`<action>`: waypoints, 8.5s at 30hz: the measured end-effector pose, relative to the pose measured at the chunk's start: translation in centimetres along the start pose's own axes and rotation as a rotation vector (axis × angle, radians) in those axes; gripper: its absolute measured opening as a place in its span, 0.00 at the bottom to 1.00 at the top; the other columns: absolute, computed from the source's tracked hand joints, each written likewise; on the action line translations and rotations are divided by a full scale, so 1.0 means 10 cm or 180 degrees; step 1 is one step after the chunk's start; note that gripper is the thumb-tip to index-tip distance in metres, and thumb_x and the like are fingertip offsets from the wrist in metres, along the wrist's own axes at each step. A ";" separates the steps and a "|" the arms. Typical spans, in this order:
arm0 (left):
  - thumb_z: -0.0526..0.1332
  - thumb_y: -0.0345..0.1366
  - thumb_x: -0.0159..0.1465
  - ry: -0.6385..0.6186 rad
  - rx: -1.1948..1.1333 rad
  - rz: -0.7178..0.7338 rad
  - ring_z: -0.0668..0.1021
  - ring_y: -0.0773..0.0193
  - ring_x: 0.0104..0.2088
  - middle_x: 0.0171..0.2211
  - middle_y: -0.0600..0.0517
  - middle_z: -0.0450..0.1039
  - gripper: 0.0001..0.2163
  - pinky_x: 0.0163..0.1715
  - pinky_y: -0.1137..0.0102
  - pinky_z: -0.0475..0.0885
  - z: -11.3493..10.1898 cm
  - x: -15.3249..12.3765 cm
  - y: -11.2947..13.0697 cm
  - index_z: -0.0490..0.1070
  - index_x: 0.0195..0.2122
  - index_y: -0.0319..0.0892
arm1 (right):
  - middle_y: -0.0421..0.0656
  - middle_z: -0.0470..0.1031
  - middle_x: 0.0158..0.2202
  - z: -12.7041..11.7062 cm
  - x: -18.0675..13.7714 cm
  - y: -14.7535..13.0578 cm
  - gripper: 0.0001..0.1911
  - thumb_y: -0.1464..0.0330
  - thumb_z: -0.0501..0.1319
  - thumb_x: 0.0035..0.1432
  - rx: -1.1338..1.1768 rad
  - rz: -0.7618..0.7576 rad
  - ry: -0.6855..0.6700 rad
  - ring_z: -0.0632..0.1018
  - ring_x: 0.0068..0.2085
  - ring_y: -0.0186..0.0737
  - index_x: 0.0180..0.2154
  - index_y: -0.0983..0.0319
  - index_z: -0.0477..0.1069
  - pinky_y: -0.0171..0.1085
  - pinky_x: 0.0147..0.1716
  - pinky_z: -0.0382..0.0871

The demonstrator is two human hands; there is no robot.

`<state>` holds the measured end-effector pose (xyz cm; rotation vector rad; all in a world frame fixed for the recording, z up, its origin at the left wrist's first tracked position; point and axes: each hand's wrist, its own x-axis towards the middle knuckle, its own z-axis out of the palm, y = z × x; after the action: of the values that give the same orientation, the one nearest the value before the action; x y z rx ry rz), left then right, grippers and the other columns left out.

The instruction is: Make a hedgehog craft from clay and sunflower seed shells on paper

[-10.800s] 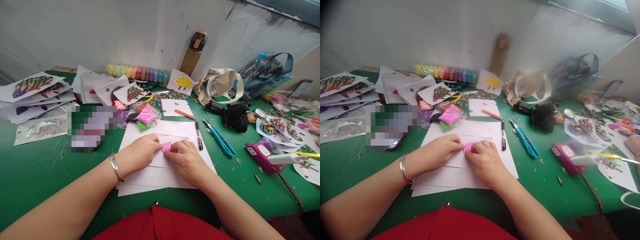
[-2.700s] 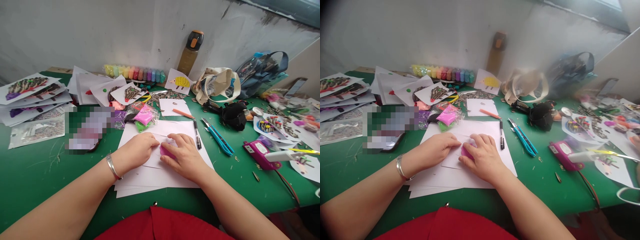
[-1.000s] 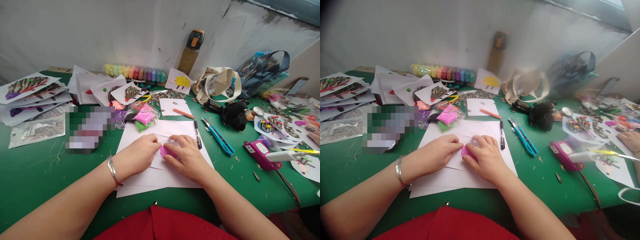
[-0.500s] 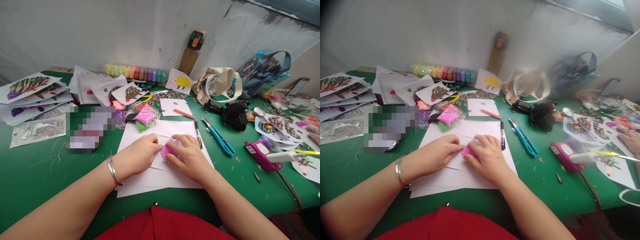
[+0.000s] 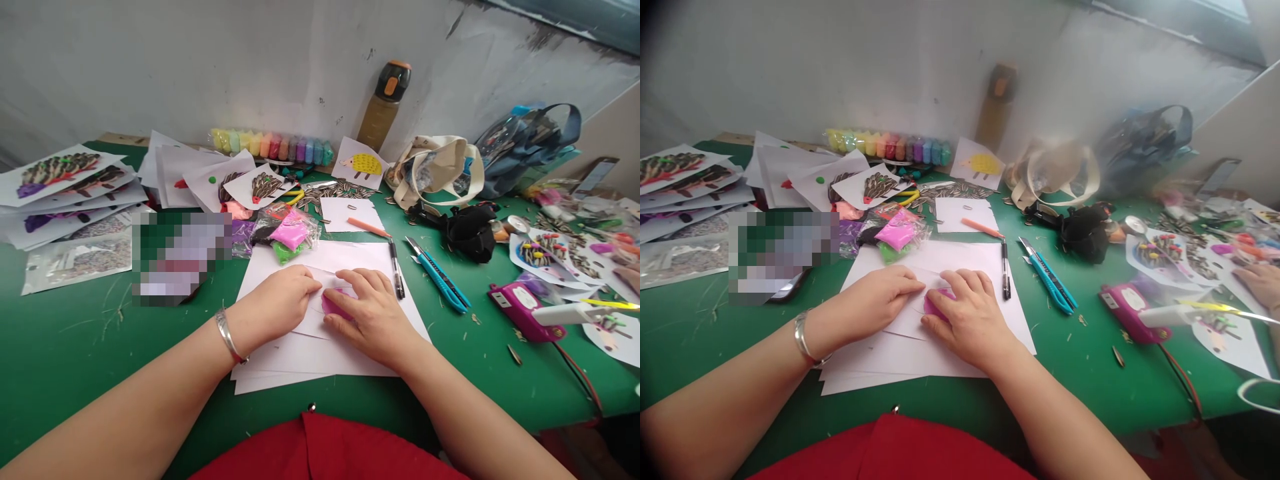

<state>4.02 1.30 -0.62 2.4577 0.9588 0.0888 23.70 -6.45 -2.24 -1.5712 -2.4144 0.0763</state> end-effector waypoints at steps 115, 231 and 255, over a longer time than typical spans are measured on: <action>0.51 0.27 0.68 -0.0440 0.0377 0.0346 0.73 0.59 0.40 0.39 0.47 0.68 0.12 0.44 0.64 0.70 -0.07 -0.11 0.13 0.75 0.39 0.41 | 0.43 0.63 0.65 -0.20 -0.13 0.24 0.15 0.55 0.59 0.63 0.0520 -0.0159 -0.0479 0.55 0.68 0.60 0.50 0.46 0.77 0.69 0.63 0.40; 0.55 0.41 0.69 0.2061 0.1056 -0.0144 0.71 0.48 0.56 0.54 0.39 0.72 0.19 0.59 0.55 0.63 -0.06 0.01 -0.23 0.71 0.56 0.36 | 0.49 0.77 0.50 0.05 -0.06 0.41 0.17 0.61 0.58 0.64 0.1249 0.0728 0.0938 0.75 0.53 0.50 0.51 0.58 0.75 0.52 0.54 0.69; 0.67 0.38 0.61 0.1093 -0.2567 0.0008 0.70 0.52 0.60 0.67 0.46 0.55 0.34 0.52 0.60 0.75 -0.11 -0.05 0.02 0.54 0.67 0.55 | 0.38 0.71 0.20 -0.20 0.58 0.13 0.16 0.56 0.62 0.60 0.4150 0.1525 0.0427 0.72 0.23 0.33 0.30 0.62 0.73 0.33 0.24 0.66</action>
<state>3.52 1.31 0.49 1.7146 0.8302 0.7608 23.15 -0.84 0.49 -1.2779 -1.2099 1.2602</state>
